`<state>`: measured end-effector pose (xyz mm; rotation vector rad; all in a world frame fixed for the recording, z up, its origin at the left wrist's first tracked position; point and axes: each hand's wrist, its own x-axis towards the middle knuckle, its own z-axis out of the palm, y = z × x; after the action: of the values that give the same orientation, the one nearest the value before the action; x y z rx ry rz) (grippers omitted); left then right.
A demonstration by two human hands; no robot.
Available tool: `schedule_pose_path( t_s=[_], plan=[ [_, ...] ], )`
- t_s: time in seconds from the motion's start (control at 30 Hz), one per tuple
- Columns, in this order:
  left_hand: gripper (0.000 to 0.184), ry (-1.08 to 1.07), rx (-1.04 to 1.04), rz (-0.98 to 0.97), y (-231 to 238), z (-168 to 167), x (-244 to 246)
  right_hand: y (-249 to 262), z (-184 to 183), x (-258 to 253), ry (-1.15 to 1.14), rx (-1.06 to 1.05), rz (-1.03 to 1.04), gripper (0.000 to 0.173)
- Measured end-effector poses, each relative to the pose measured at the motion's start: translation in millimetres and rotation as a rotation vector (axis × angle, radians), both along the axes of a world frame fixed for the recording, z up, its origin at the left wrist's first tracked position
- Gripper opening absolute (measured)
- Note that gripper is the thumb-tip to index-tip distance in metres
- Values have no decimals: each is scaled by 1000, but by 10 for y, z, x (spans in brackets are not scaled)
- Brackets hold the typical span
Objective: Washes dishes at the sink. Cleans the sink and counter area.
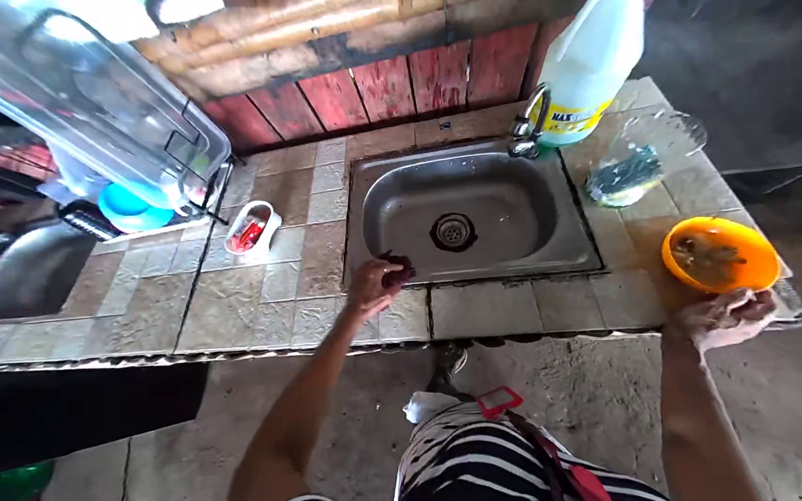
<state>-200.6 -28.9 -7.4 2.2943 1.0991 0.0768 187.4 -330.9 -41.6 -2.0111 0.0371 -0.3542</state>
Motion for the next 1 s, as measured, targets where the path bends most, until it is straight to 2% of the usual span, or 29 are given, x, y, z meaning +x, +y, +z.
schedule_pose_path(
  t_s=[0.07,0.2,0.3,0.33,0.37,0.43,0.5,0.53,0.6,0.7,0.73,0.87,0.93,1.0],
  plan=[
    [40,-11,12,33,-384,36,414,-23,-7,14,5,17,14,48],
    [44,9,-30,-119,-984,270,1487,-39,-17,51,-35,45,-12,52],
    [42,-78,-114,-161,-1184,354,2060,-27,86,-115,-144,58,-48,60],
    [41,-132,-167,-136,-1180,379,2205,2,176,-223,-185,58,-4,60],
    [41,-215,-234,-92,-1139,407,2326,79,275,-346,-224,58,95,57],
    [41,-416,-394,10,-1014,495,2471,391,517,-608,-198,93,477,47],
    [44,-548,-578,37,-882,611,2512,877,687,-676,161,180,833,55],
    [52,-557,-657,11,-790,677,2512,1136,694,-626,359,259,916,59],
    [59,-522,-665,-40,-472,738,2609,1527,601,-462,619,403,917,47],
    [43,-594,-327,-15,223,437,3087,1774,379,-334,787,447,823,44],
    [42,-609,-298,19,430,305,3282,1834,326,-344,821,468,784,44],
    [49,-720,-576,130,714,-36,3788,1949,279,-413,885,574,707,43],
    [44,-818,-673,211,725,-74,3888,1977,320,-418,882,572,710,42],
    [37,-815,-800,279,780,-14,3895,2038,350,-401,861,549,731,41]
  ],
)
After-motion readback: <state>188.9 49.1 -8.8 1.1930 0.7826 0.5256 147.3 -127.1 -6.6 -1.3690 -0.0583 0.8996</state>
